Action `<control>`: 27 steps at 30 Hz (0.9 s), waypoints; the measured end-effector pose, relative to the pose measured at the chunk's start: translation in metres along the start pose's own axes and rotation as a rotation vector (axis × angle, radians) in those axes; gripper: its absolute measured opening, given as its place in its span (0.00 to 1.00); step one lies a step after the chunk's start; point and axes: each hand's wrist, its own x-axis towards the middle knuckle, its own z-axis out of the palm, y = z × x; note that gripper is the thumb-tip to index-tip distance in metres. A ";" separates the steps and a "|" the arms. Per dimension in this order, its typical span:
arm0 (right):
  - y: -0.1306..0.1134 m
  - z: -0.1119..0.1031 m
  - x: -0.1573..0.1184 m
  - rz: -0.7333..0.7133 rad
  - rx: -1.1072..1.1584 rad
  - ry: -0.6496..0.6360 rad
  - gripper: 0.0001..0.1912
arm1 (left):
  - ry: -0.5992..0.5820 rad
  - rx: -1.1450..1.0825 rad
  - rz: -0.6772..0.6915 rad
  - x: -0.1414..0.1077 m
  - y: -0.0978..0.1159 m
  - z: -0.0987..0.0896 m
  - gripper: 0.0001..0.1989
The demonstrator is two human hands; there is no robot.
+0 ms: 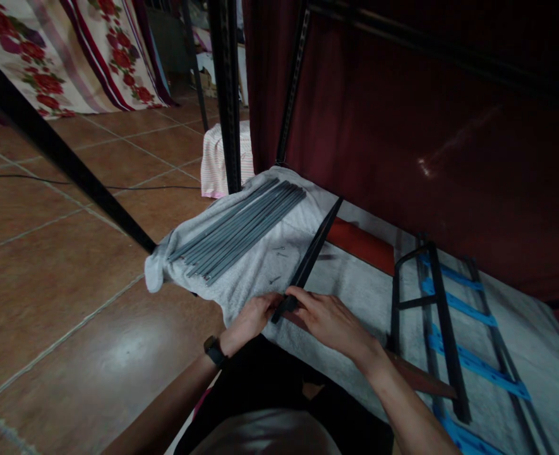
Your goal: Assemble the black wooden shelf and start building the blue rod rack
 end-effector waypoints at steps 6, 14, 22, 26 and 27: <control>0.000 0.000 0.001 -0.004 0.033 -0.004 0.20 | 0.009 0.030 0.011 0.000 -0.002 0.001 0.19; 0.001 0.002 -0.001 -0.014 0.033 -0.002 0.20 | -0.021 0.063 0.055 0.001 -0.002 0.000 0.19; 0.002 0.006 -0.002 0.013 0.006 -0.007 0.24 | 0.253 0.236 -0.088 0.024 -0.010 -0.015 0.12; 0.002 0.008 -0.002 0.011 0.011 -0.017 0.24 | 0.198 0.354 -0.092 0.034 -0.011 -0.011 0.09; 0.002 0.008 -0.002 0.011 0.006 -0.020 0.24 | 0.195 0.373 -0.097 0.035 -0.011 -0.010 0.10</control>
